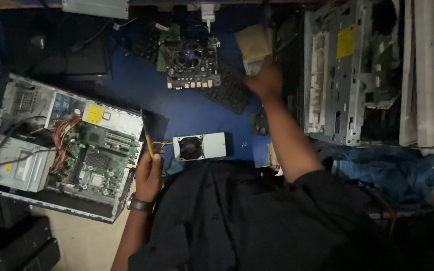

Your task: The person uses a yellow screwdriver to fasten screws into a white computer power supply unit on a blue workbench. The person repeatedly picks up screws, aligns them, and tightens them into the unit while handling the unit and screwdriver throughout the clip.

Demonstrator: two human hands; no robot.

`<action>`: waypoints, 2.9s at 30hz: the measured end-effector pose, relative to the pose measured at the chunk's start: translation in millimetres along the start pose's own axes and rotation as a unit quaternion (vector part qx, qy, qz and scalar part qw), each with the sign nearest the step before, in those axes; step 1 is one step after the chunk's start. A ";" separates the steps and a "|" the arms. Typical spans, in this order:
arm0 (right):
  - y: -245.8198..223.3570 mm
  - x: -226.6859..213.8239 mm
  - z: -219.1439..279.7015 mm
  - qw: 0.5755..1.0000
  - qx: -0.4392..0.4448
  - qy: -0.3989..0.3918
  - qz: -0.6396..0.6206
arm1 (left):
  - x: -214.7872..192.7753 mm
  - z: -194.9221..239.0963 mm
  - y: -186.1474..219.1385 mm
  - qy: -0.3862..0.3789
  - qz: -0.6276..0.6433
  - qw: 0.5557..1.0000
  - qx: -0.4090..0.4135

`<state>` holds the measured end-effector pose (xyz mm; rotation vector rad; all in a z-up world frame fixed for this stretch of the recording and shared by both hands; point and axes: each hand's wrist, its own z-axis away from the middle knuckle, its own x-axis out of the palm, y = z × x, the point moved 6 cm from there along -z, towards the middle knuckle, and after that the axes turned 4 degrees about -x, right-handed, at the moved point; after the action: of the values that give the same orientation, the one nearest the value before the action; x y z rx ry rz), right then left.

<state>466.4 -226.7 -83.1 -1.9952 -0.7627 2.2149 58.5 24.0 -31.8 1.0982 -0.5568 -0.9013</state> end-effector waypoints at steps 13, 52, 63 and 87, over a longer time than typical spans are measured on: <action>-62.1 26.8 164.3 0.905 0.117 -0.189 -0.363 | 17.9 -11.6 -20.2 -0.052 -0.104 0.992 0.048; -129.4 76.7 268.1 0.967 -0.052 -0.042 -0.245 | 10.5 -46.9 -70.7 -0.025 -0.148 0.981 0.119; -113.6 97.8 265.7 0.943 -0.061 -0.054 -0.324 | 10.1 -55.6 -80.8 -0.018 -0.140 0.984 0.107; -113.1 95.2 267.2 0.943 -0.054 -0.063 -0.323 | 10.0 -62.1 -93.8 -0.059 -0.095 0.991 0.072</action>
<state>166.8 -176.8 -115.3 -1.3549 -1.3441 1.9309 79.9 31.3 -142.5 1.2492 -0.6306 -1.1101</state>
